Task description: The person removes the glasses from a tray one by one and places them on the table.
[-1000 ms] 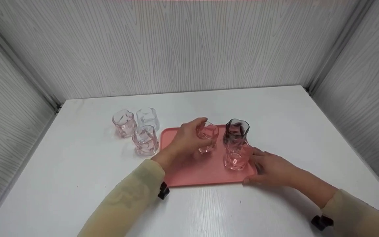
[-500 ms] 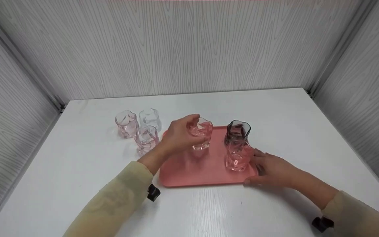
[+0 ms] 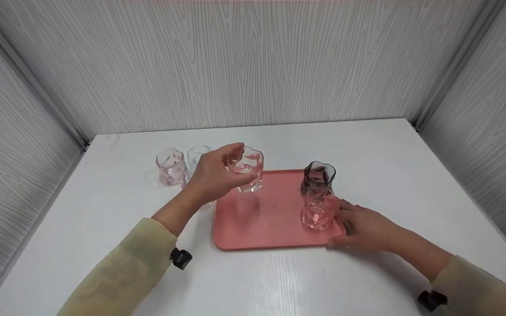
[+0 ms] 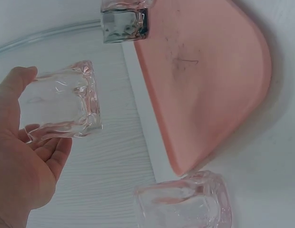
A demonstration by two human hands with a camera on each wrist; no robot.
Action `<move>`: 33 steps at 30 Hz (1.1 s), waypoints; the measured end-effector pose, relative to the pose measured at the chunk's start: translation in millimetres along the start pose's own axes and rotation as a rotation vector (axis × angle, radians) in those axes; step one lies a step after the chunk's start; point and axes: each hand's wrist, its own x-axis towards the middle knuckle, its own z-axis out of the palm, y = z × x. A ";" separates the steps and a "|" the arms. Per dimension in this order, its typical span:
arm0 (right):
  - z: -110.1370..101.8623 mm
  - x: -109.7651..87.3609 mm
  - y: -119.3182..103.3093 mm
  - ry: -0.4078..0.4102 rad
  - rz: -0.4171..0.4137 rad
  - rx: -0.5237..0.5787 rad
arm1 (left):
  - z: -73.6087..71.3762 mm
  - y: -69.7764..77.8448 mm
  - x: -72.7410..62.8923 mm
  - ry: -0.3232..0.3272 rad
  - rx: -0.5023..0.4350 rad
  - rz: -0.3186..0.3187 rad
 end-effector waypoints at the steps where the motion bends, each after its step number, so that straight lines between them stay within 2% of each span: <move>1: 0.0 0.0 0.0 -0.001 0.002 -0.001 | -3.8 0.6 -0.9 0.006 0.004 0.002; 11: 0.0 -0.7 0.3 -0.004 0.010 -0.004 | -39.4 -0.9 -12.9 0.052 0.037 -0.041; 15: -0.3 -0.4 -0.2 -0.002 0.012 -0.004 | -53.7 -4.8 -19.3 0.085 0.060 -0.034; 25: 2.1 -1.3 0.4 0.009 -0.008 0.010 | -88.4 -19.3 -41.6 0.165 0.074 -0.038; 33: 1.1 0.4 0.4 -0.009 0.020 -0.002 | -107.1 -36.2 -54.0 0.214 0.113 -0.084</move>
